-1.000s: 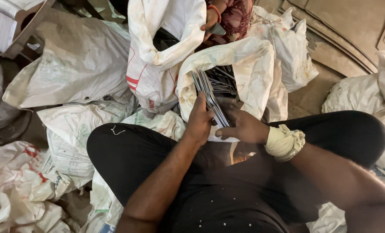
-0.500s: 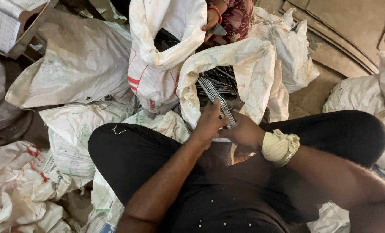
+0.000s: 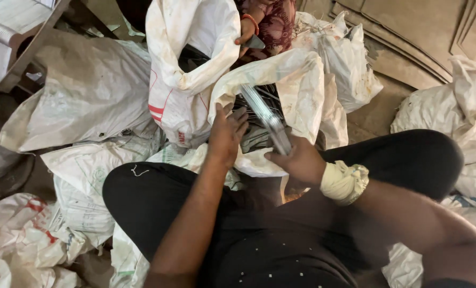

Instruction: Sort and organize various flat metal fabrication components from industrial bags.

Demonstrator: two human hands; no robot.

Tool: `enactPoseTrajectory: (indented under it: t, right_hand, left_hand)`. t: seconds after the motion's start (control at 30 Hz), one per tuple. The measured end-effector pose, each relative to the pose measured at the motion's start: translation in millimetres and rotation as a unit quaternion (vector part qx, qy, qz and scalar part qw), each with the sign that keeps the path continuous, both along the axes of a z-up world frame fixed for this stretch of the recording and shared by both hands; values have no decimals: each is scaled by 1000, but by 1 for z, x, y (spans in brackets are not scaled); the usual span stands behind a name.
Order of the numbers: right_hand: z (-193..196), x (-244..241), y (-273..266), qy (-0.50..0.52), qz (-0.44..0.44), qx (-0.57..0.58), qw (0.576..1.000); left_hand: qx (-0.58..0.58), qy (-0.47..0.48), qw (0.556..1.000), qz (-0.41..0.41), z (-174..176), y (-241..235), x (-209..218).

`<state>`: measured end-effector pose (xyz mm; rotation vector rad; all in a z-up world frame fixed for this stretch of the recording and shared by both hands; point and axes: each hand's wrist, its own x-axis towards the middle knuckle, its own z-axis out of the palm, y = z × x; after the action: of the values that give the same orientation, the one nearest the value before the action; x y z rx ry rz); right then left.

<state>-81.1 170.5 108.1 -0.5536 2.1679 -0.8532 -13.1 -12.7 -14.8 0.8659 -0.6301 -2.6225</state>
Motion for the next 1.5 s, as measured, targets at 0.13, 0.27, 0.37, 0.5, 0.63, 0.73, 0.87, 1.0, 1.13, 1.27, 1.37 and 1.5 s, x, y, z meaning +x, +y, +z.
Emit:
enactPoseTrajectory:
  t: [0.13,0.27,0.37,0.5,0.63,0.73,0.87,1.0,1.13,1.27,1.37,1.5]
  right_hand:
    - [-36,8,0,21,62,-31,997]
    - [-40,16,6,72,212,-50,973]
    - [-38,15,-4,63,224,-92,968]
    - [-43,21,-4,36,240,-110,964]
    - [-48,19,7,50,253,-162,952]
    - [-46,18,11,44,254,-174,950]
    - [-22,12,14,17,249,-144,958]
    - [-6,6,14,-35,213,-92,972]
    - [-1,8,11,-45,201,-47,977]
    - [3,6,6,-80,167,-19,983]
    - [2,3,4,-71,160,-5,985]
    - [-2,3,8,-36,173,4,984]
  left_hand:
    - [160,175,970,-50,23,-6,17]
    - [51,260,963,-48,8,-4,44]
    - [-2,226,973,-46,-15,-23,44]
    - [117,170,978,14,16,-17,44]
    - [187,144,969,71,2,-13,45]
    - [137,183,970,82,-23,-13,52]
    - [78,230,966,90,-2,8,45]
    - [37,249,965,75,23,27,23]
    - [42,156,974,158,-14,27,12]
    - [91,115,977,153,-5,26,12]
    - [94,71,979,164,-9,24,12]
    - [115,74,976,170,5,24,12]
